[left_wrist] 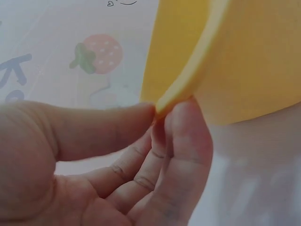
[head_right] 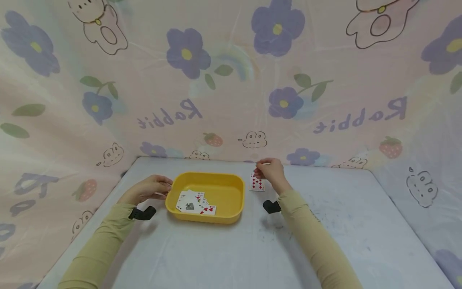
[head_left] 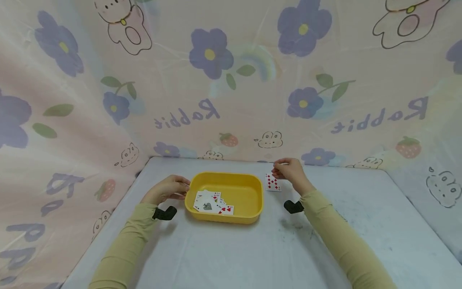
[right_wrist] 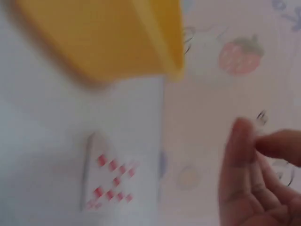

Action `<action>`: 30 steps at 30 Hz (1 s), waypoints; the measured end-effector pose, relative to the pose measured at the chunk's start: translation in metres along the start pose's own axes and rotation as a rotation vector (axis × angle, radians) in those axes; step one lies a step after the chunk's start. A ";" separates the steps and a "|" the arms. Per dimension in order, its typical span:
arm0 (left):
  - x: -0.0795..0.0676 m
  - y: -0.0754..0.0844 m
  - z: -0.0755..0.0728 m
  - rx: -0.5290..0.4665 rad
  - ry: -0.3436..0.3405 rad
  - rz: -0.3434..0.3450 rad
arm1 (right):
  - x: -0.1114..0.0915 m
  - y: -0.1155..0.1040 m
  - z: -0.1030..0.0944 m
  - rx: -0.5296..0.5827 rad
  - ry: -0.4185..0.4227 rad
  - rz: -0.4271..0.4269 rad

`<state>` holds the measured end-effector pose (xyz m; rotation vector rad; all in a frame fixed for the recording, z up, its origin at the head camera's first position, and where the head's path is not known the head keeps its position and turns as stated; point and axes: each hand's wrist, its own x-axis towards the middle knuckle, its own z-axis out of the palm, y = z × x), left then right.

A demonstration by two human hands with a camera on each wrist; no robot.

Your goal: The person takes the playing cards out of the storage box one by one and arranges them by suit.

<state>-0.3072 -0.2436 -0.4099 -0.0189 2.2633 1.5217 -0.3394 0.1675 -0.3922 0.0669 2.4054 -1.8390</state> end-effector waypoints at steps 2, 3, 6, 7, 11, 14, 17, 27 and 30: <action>0.000 0.000 -0.002 -0.003 -0.002 0.002 | 0.001 -0.016 0.011 -0.035 -0.070 -0.032; 0.000 -0.001 -0.002 0.001 -0.005 0.005 | 0.002 -0.022 0.017 -0.044 -0.106 -0.042; 0.001 0.000 -0.004 0.006 -0.005 0.008 | 0.006 -0.034 0.041 -0.044 -0.183 -0.059; 0.001 0.000 -0.004 0.007 -0.004 0.005 | 0.007 -0.036 0.049 -0.045 -0.205 -0.062; 0.001 0.000 -0.004 0.012 -0.003 0.000 | 0.009 -0.039 0.083 -0.038 -0.296 -0.028; 0.001 -0.001 -0.004 0.017 -0.001 0.000 | 0.009 -0.037 0.105 -0.037 -0.413 0.033; 0.001 -0.002 -0.003 0.024 -0.001 0.000 | 0.009 -0.032 0.122 -0.082 -0.532 0.071; 0.000 0.002 0.001 0.022 0.018 -0.016 | 0.001 -0.021 0.147 -0.270 -0.730 0.100; -0.001 0.003 0.002 0.027 0.017 -0.012 | -0.003 -0.023 0.151 -0.287 -0.748 0.128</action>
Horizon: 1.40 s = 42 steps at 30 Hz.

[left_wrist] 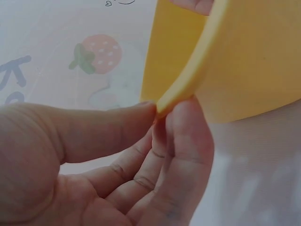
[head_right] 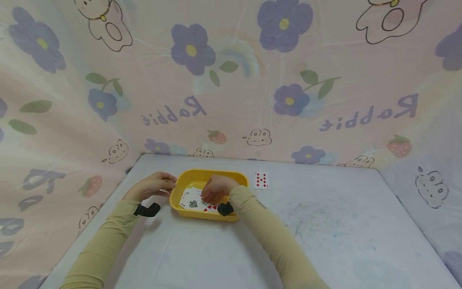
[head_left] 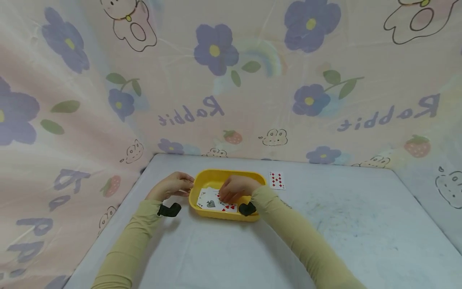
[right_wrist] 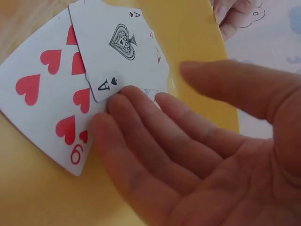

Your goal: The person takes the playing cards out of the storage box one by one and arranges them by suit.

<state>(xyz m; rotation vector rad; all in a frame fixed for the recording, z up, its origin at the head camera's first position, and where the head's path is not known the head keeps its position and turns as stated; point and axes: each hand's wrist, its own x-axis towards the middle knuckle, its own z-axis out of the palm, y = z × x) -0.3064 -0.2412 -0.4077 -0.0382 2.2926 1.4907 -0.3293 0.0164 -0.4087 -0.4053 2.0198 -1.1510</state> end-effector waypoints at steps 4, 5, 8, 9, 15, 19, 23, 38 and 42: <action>-0.001 0.000 0.000 0.003 -0.002 0.006 | 0.001 -0.003 0.003 -0.010 0.010 0.035; -0.002 0.000 0.000 0.005 -0.003 0.009 | 0.002 -0.003 0.003 -0.019 0.014 0.040; -0.002 0.000 -0.001 0.009 -0.005 0.012 | 0.004 -0.002 0.002 -0.046 0.024 0.052; -0.002 0.000 -0.001 0.007 -0.005 0.012 | 0.005 -0.002 0.002 -0.056 0.027 0.053; -0.001 -0.001 -0.001 0.013 -0.005 0.022 | 0.004 -0.002 0.002 -0.128 0.031 0.049; 0.000 -0.001 -0.001 0.007 -0.003 0.014 | 0.003 -0.005 0.003 -0.180 0.032 0.040; 0.001 0.000 -0.001 0.001 0.008 -0.003 | 0.003 -0.005 0.003 -0.189 0.014 0.034; 0.001 -0.001 0.001 0.009 0.020 -0.038 | -0.045 0.016 -0.057 -0.043 0.208 -0.021; 0.000 -0.002 0.000 0.001 0.000 -0.012 | -0.067 0.034 -0.085 0.042 0.266 -0.041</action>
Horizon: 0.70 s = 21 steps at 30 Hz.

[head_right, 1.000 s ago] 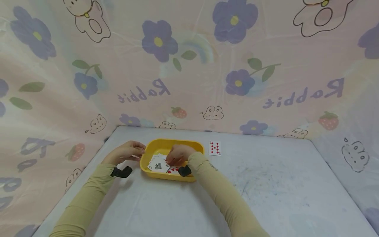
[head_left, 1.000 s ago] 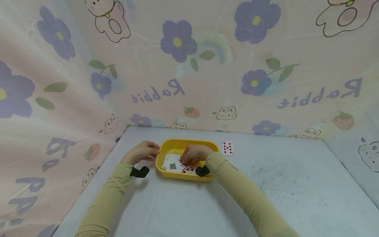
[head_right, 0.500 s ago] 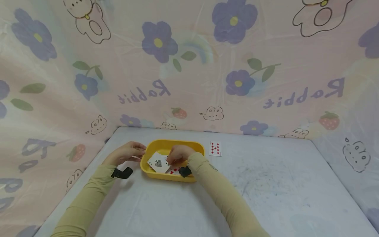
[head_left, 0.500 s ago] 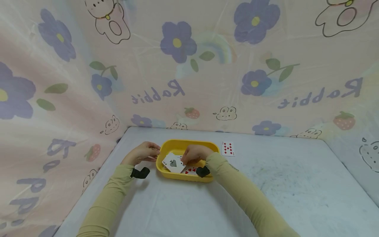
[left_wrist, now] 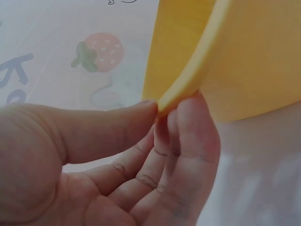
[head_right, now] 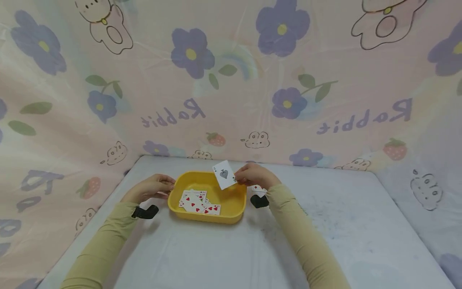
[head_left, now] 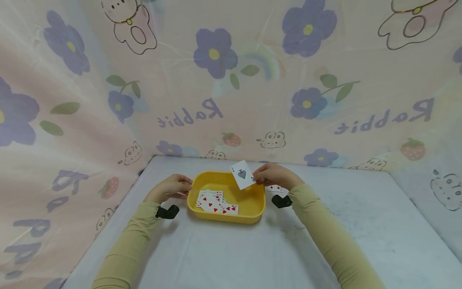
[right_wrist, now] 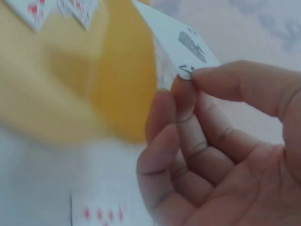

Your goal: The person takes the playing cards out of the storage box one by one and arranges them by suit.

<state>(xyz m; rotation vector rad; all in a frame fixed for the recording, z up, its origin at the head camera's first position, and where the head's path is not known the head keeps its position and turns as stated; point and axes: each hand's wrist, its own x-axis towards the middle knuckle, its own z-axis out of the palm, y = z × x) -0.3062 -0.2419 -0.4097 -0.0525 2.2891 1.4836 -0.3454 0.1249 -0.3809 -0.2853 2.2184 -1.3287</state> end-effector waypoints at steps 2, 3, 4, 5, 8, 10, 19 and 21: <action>0.000 0.000 0.000 -0.006 0.002 0.000 | -0.008 0.009 -0.016 0.038 0.039 0.007; 0.000 -0.001 -0.001 -0.001 0.000 0.003 | -0.012 0.014 -0.023 0.052 0.057 0.009; 0.000 -0.001 -0.001 0.002 0.001 0.003 | -0.016 0.020 -0.031 0.064 0.078 0.015; 0.000 -0.001 0.000 0.000 0.002 0.003 | -0.021 0.026 -0.038 0.071 0.099 0.020; -0.001 -0.002 0.001 -0.005 0.006 0.012 | -0.032 0.044 -0.054 0.084 0.163 0.047; -0.001 -0.002 0.001 -0.008 0.007 0.018 | -0.039 0.057 -0.063 0.107 0.198 0.071; -0.004 -0.001 0.003 -0.004 0.008 0.029 | -0.057 0.107 -0.086 0.191 0.273 0.123; -0.004 -0.001 0.003 -0.015 0.012 0.024 | -0.058 0.114 -0.088 0.201 0.274 0.127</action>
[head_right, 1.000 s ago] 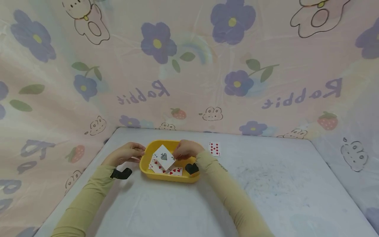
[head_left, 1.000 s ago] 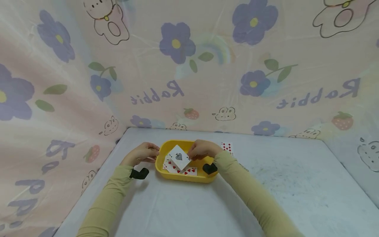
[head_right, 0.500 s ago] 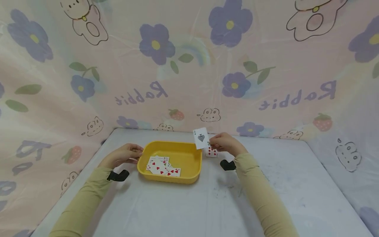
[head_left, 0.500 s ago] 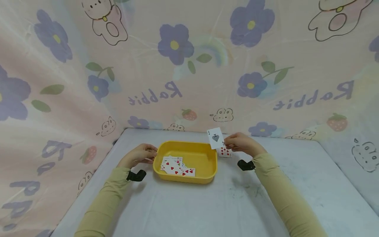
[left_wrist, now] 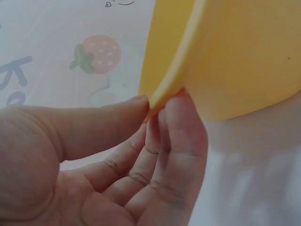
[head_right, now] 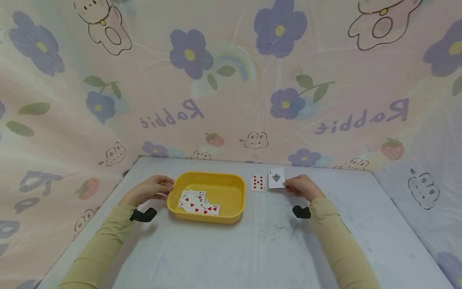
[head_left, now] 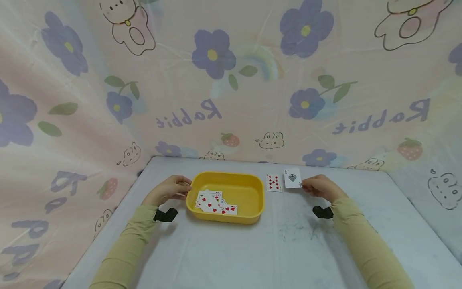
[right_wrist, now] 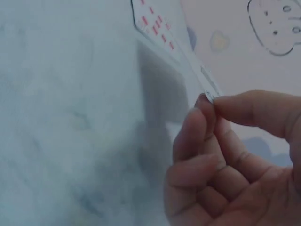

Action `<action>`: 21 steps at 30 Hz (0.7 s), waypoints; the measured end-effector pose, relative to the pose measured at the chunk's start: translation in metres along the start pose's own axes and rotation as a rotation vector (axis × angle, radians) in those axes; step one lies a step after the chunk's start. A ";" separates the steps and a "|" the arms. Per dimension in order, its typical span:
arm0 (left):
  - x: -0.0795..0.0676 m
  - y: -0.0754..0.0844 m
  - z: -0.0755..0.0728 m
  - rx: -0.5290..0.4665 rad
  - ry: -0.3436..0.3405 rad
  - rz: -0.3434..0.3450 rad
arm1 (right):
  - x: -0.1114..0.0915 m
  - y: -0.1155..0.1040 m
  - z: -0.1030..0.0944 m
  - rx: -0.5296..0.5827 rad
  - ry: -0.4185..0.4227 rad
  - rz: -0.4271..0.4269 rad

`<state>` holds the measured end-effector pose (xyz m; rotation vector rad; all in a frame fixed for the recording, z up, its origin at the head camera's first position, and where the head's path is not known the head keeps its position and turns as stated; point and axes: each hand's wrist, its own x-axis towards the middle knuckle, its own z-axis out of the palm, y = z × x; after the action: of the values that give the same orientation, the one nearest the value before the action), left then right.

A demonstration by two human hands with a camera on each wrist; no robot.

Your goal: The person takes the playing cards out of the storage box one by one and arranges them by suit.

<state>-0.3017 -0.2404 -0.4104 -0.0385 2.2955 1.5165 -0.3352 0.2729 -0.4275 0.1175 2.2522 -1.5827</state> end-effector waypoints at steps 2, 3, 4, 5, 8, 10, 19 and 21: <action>0.000 0.000 0.000 -0.009 0.001 -0.005 | 0.002 0.005 -0.002 0.011 0.017 0.026; 0.000 -0.001 0.000 -0.012 -0.001 -0.006 | 0.003 0.007 -0.002 0.015 0.023 0.040; 0.000 -0.001 0.000 -0.015 0.001 -0.009 | 0.003 0.009 -0.003 0.017 0.019 0.045; 0.001 -0.002 -0.001 -0.019 0.002 -0.010 | 0.003 0.010 -0.003 0.014 0.020 0.053; 0.001 -0.003 -0.001 -0.018 -0.003 -0.007 | 0.005 0.014 -0.003 0.019 0.021 0.073; 0.001 -0.003 -0.002 -0.021 0.000 -0.008 | 0.006 0.016 -0.003 0.014 0.009 0.069; 0.002 -0.005 -0.002 -0.022 0.000 0.007 | 0.011 0.017 0.000 -0.090 0.059 0.081; 0.002 -0.005 -0.002 -0.024 0.000 0.004 | 0.012 0.017 0.001 -0.105 0.074 0.089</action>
<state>-0.3032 -0.2440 -0.4144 -0.0401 2.2789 1.5456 -0.3414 0.2759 -0.4470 0.2483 2.3462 -1.4338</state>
